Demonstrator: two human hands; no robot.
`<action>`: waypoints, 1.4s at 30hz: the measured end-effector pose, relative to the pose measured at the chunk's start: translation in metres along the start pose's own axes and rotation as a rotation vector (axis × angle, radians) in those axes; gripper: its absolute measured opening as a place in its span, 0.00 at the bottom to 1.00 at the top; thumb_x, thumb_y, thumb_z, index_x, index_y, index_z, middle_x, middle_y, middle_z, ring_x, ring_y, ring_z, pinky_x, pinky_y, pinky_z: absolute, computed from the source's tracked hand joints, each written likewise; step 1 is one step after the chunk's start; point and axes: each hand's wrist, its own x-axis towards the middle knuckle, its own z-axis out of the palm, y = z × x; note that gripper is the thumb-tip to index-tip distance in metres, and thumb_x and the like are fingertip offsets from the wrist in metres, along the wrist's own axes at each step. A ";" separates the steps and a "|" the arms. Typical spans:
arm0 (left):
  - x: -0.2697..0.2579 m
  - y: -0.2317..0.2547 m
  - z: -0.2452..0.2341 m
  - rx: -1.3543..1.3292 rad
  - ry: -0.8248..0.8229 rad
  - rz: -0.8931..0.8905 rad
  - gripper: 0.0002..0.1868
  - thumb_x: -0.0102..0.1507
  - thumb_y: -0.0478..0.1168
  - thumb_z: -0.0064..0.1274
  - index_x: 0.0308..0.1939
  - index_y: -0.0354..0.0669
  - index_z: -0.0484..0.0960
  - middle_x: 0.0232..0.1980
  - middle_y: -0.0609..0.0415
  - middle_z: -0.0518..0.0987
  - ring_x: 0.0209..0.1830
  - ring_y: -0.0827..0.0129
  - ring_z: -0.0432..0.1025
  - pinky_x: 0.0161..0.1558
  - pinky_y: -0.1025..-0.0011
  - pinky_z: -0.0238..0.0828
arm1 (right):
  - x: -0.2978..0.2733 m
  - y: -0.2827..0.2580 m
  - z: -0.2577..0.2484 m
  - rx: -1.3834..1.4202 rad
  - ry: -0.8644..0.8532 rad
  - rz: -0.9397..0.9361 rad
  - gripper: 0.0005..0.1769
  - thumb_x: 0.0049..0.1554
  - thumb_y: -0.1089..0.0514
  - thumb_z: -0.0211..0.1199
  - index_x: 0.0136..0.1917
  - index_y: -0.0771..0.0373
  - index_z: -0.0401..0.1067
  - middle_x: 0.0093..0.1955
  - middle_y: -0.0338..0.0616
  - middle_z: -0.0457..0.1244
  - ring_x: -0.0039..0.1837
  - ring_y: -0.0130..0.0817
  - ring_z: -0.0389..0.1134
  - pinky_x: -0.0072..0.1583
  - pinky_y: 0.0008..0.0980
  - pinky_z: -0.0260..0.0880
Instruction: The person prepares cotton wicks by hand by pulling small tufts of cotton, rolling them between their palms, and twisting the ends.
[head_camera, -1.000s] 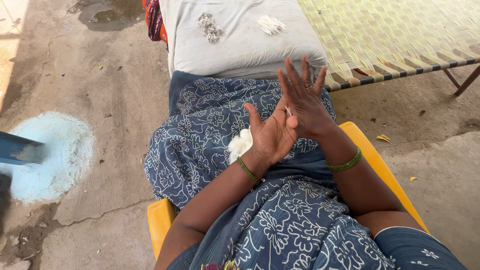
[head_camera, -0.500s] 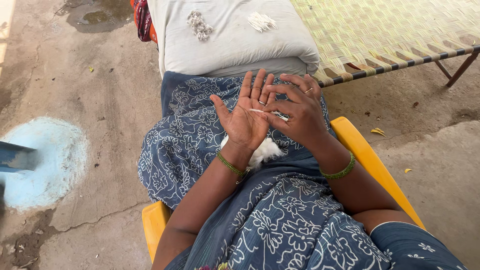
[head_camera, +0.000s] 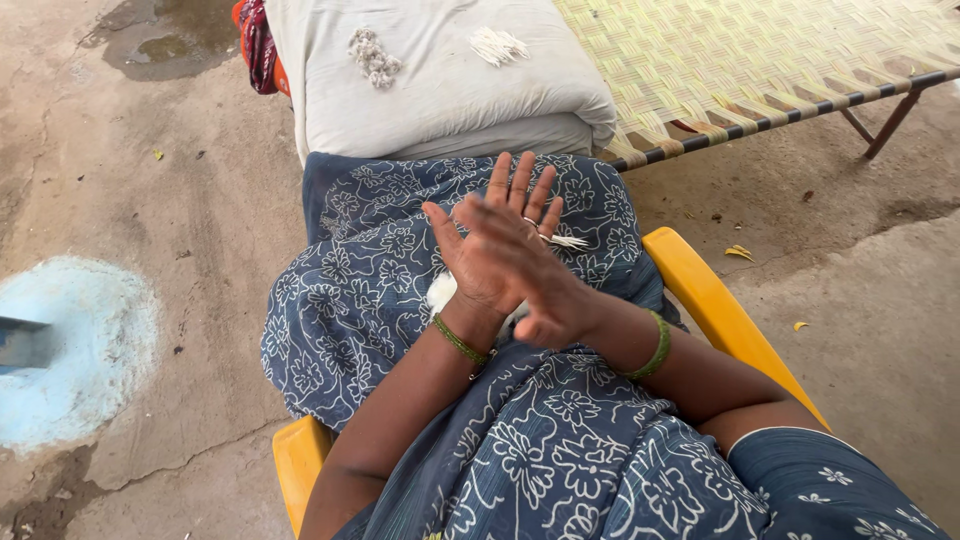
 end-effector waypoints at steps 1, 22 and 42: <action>0.000 -0.001 0.000 -0.040 -0.013 -0.004 0.63 0.58 0.87 0.18 0.84 0.48 0.42 0.85 0.46 0.46 0.84 0.50 0.43 0.81 0.50 0.40 | -0.002 0.001 0.007 -0.101 -0.072 -0.029 0.46 0.67 0.21 0.29 0.85 0.51 0.47 0.88 0.47 0.40 0.90 0.45 0.36 0.85 0.53 0.26; -0.004 -0.012 0.000 -0.023 0.061 -0.019 0.65 0.54 0.88 0.28 0.83 0.52 0.43 0.83 0.38 0.50 0.83 0.49 0.48 0.81 0.54 0.45 | -0.014 0.040 -0.048 -0.435 0.151 0.344 0.55 0.60 0.15 0.25 0.87 0.50 0.40 0.90 0.44 0.38 0.90 0.46 0.27 0.82 0.62 0.12; 0.003 0.011 0.000 0.091 -0.076 0.073 0.60 0.60 0.86 0.24 0.85 0.56 0.42 0.86 0.40 0.47 0.85 0.50 0.47 0.77 0.52 0.55 | -0.009 0.004 -0.024 -0.615 0.212 0.450 0.06 0.51 0.52 0.75 0.39 0.51 0.79 0.63 0.31 0.67 0.80 0.39 0.57 0.81 0.57 0.38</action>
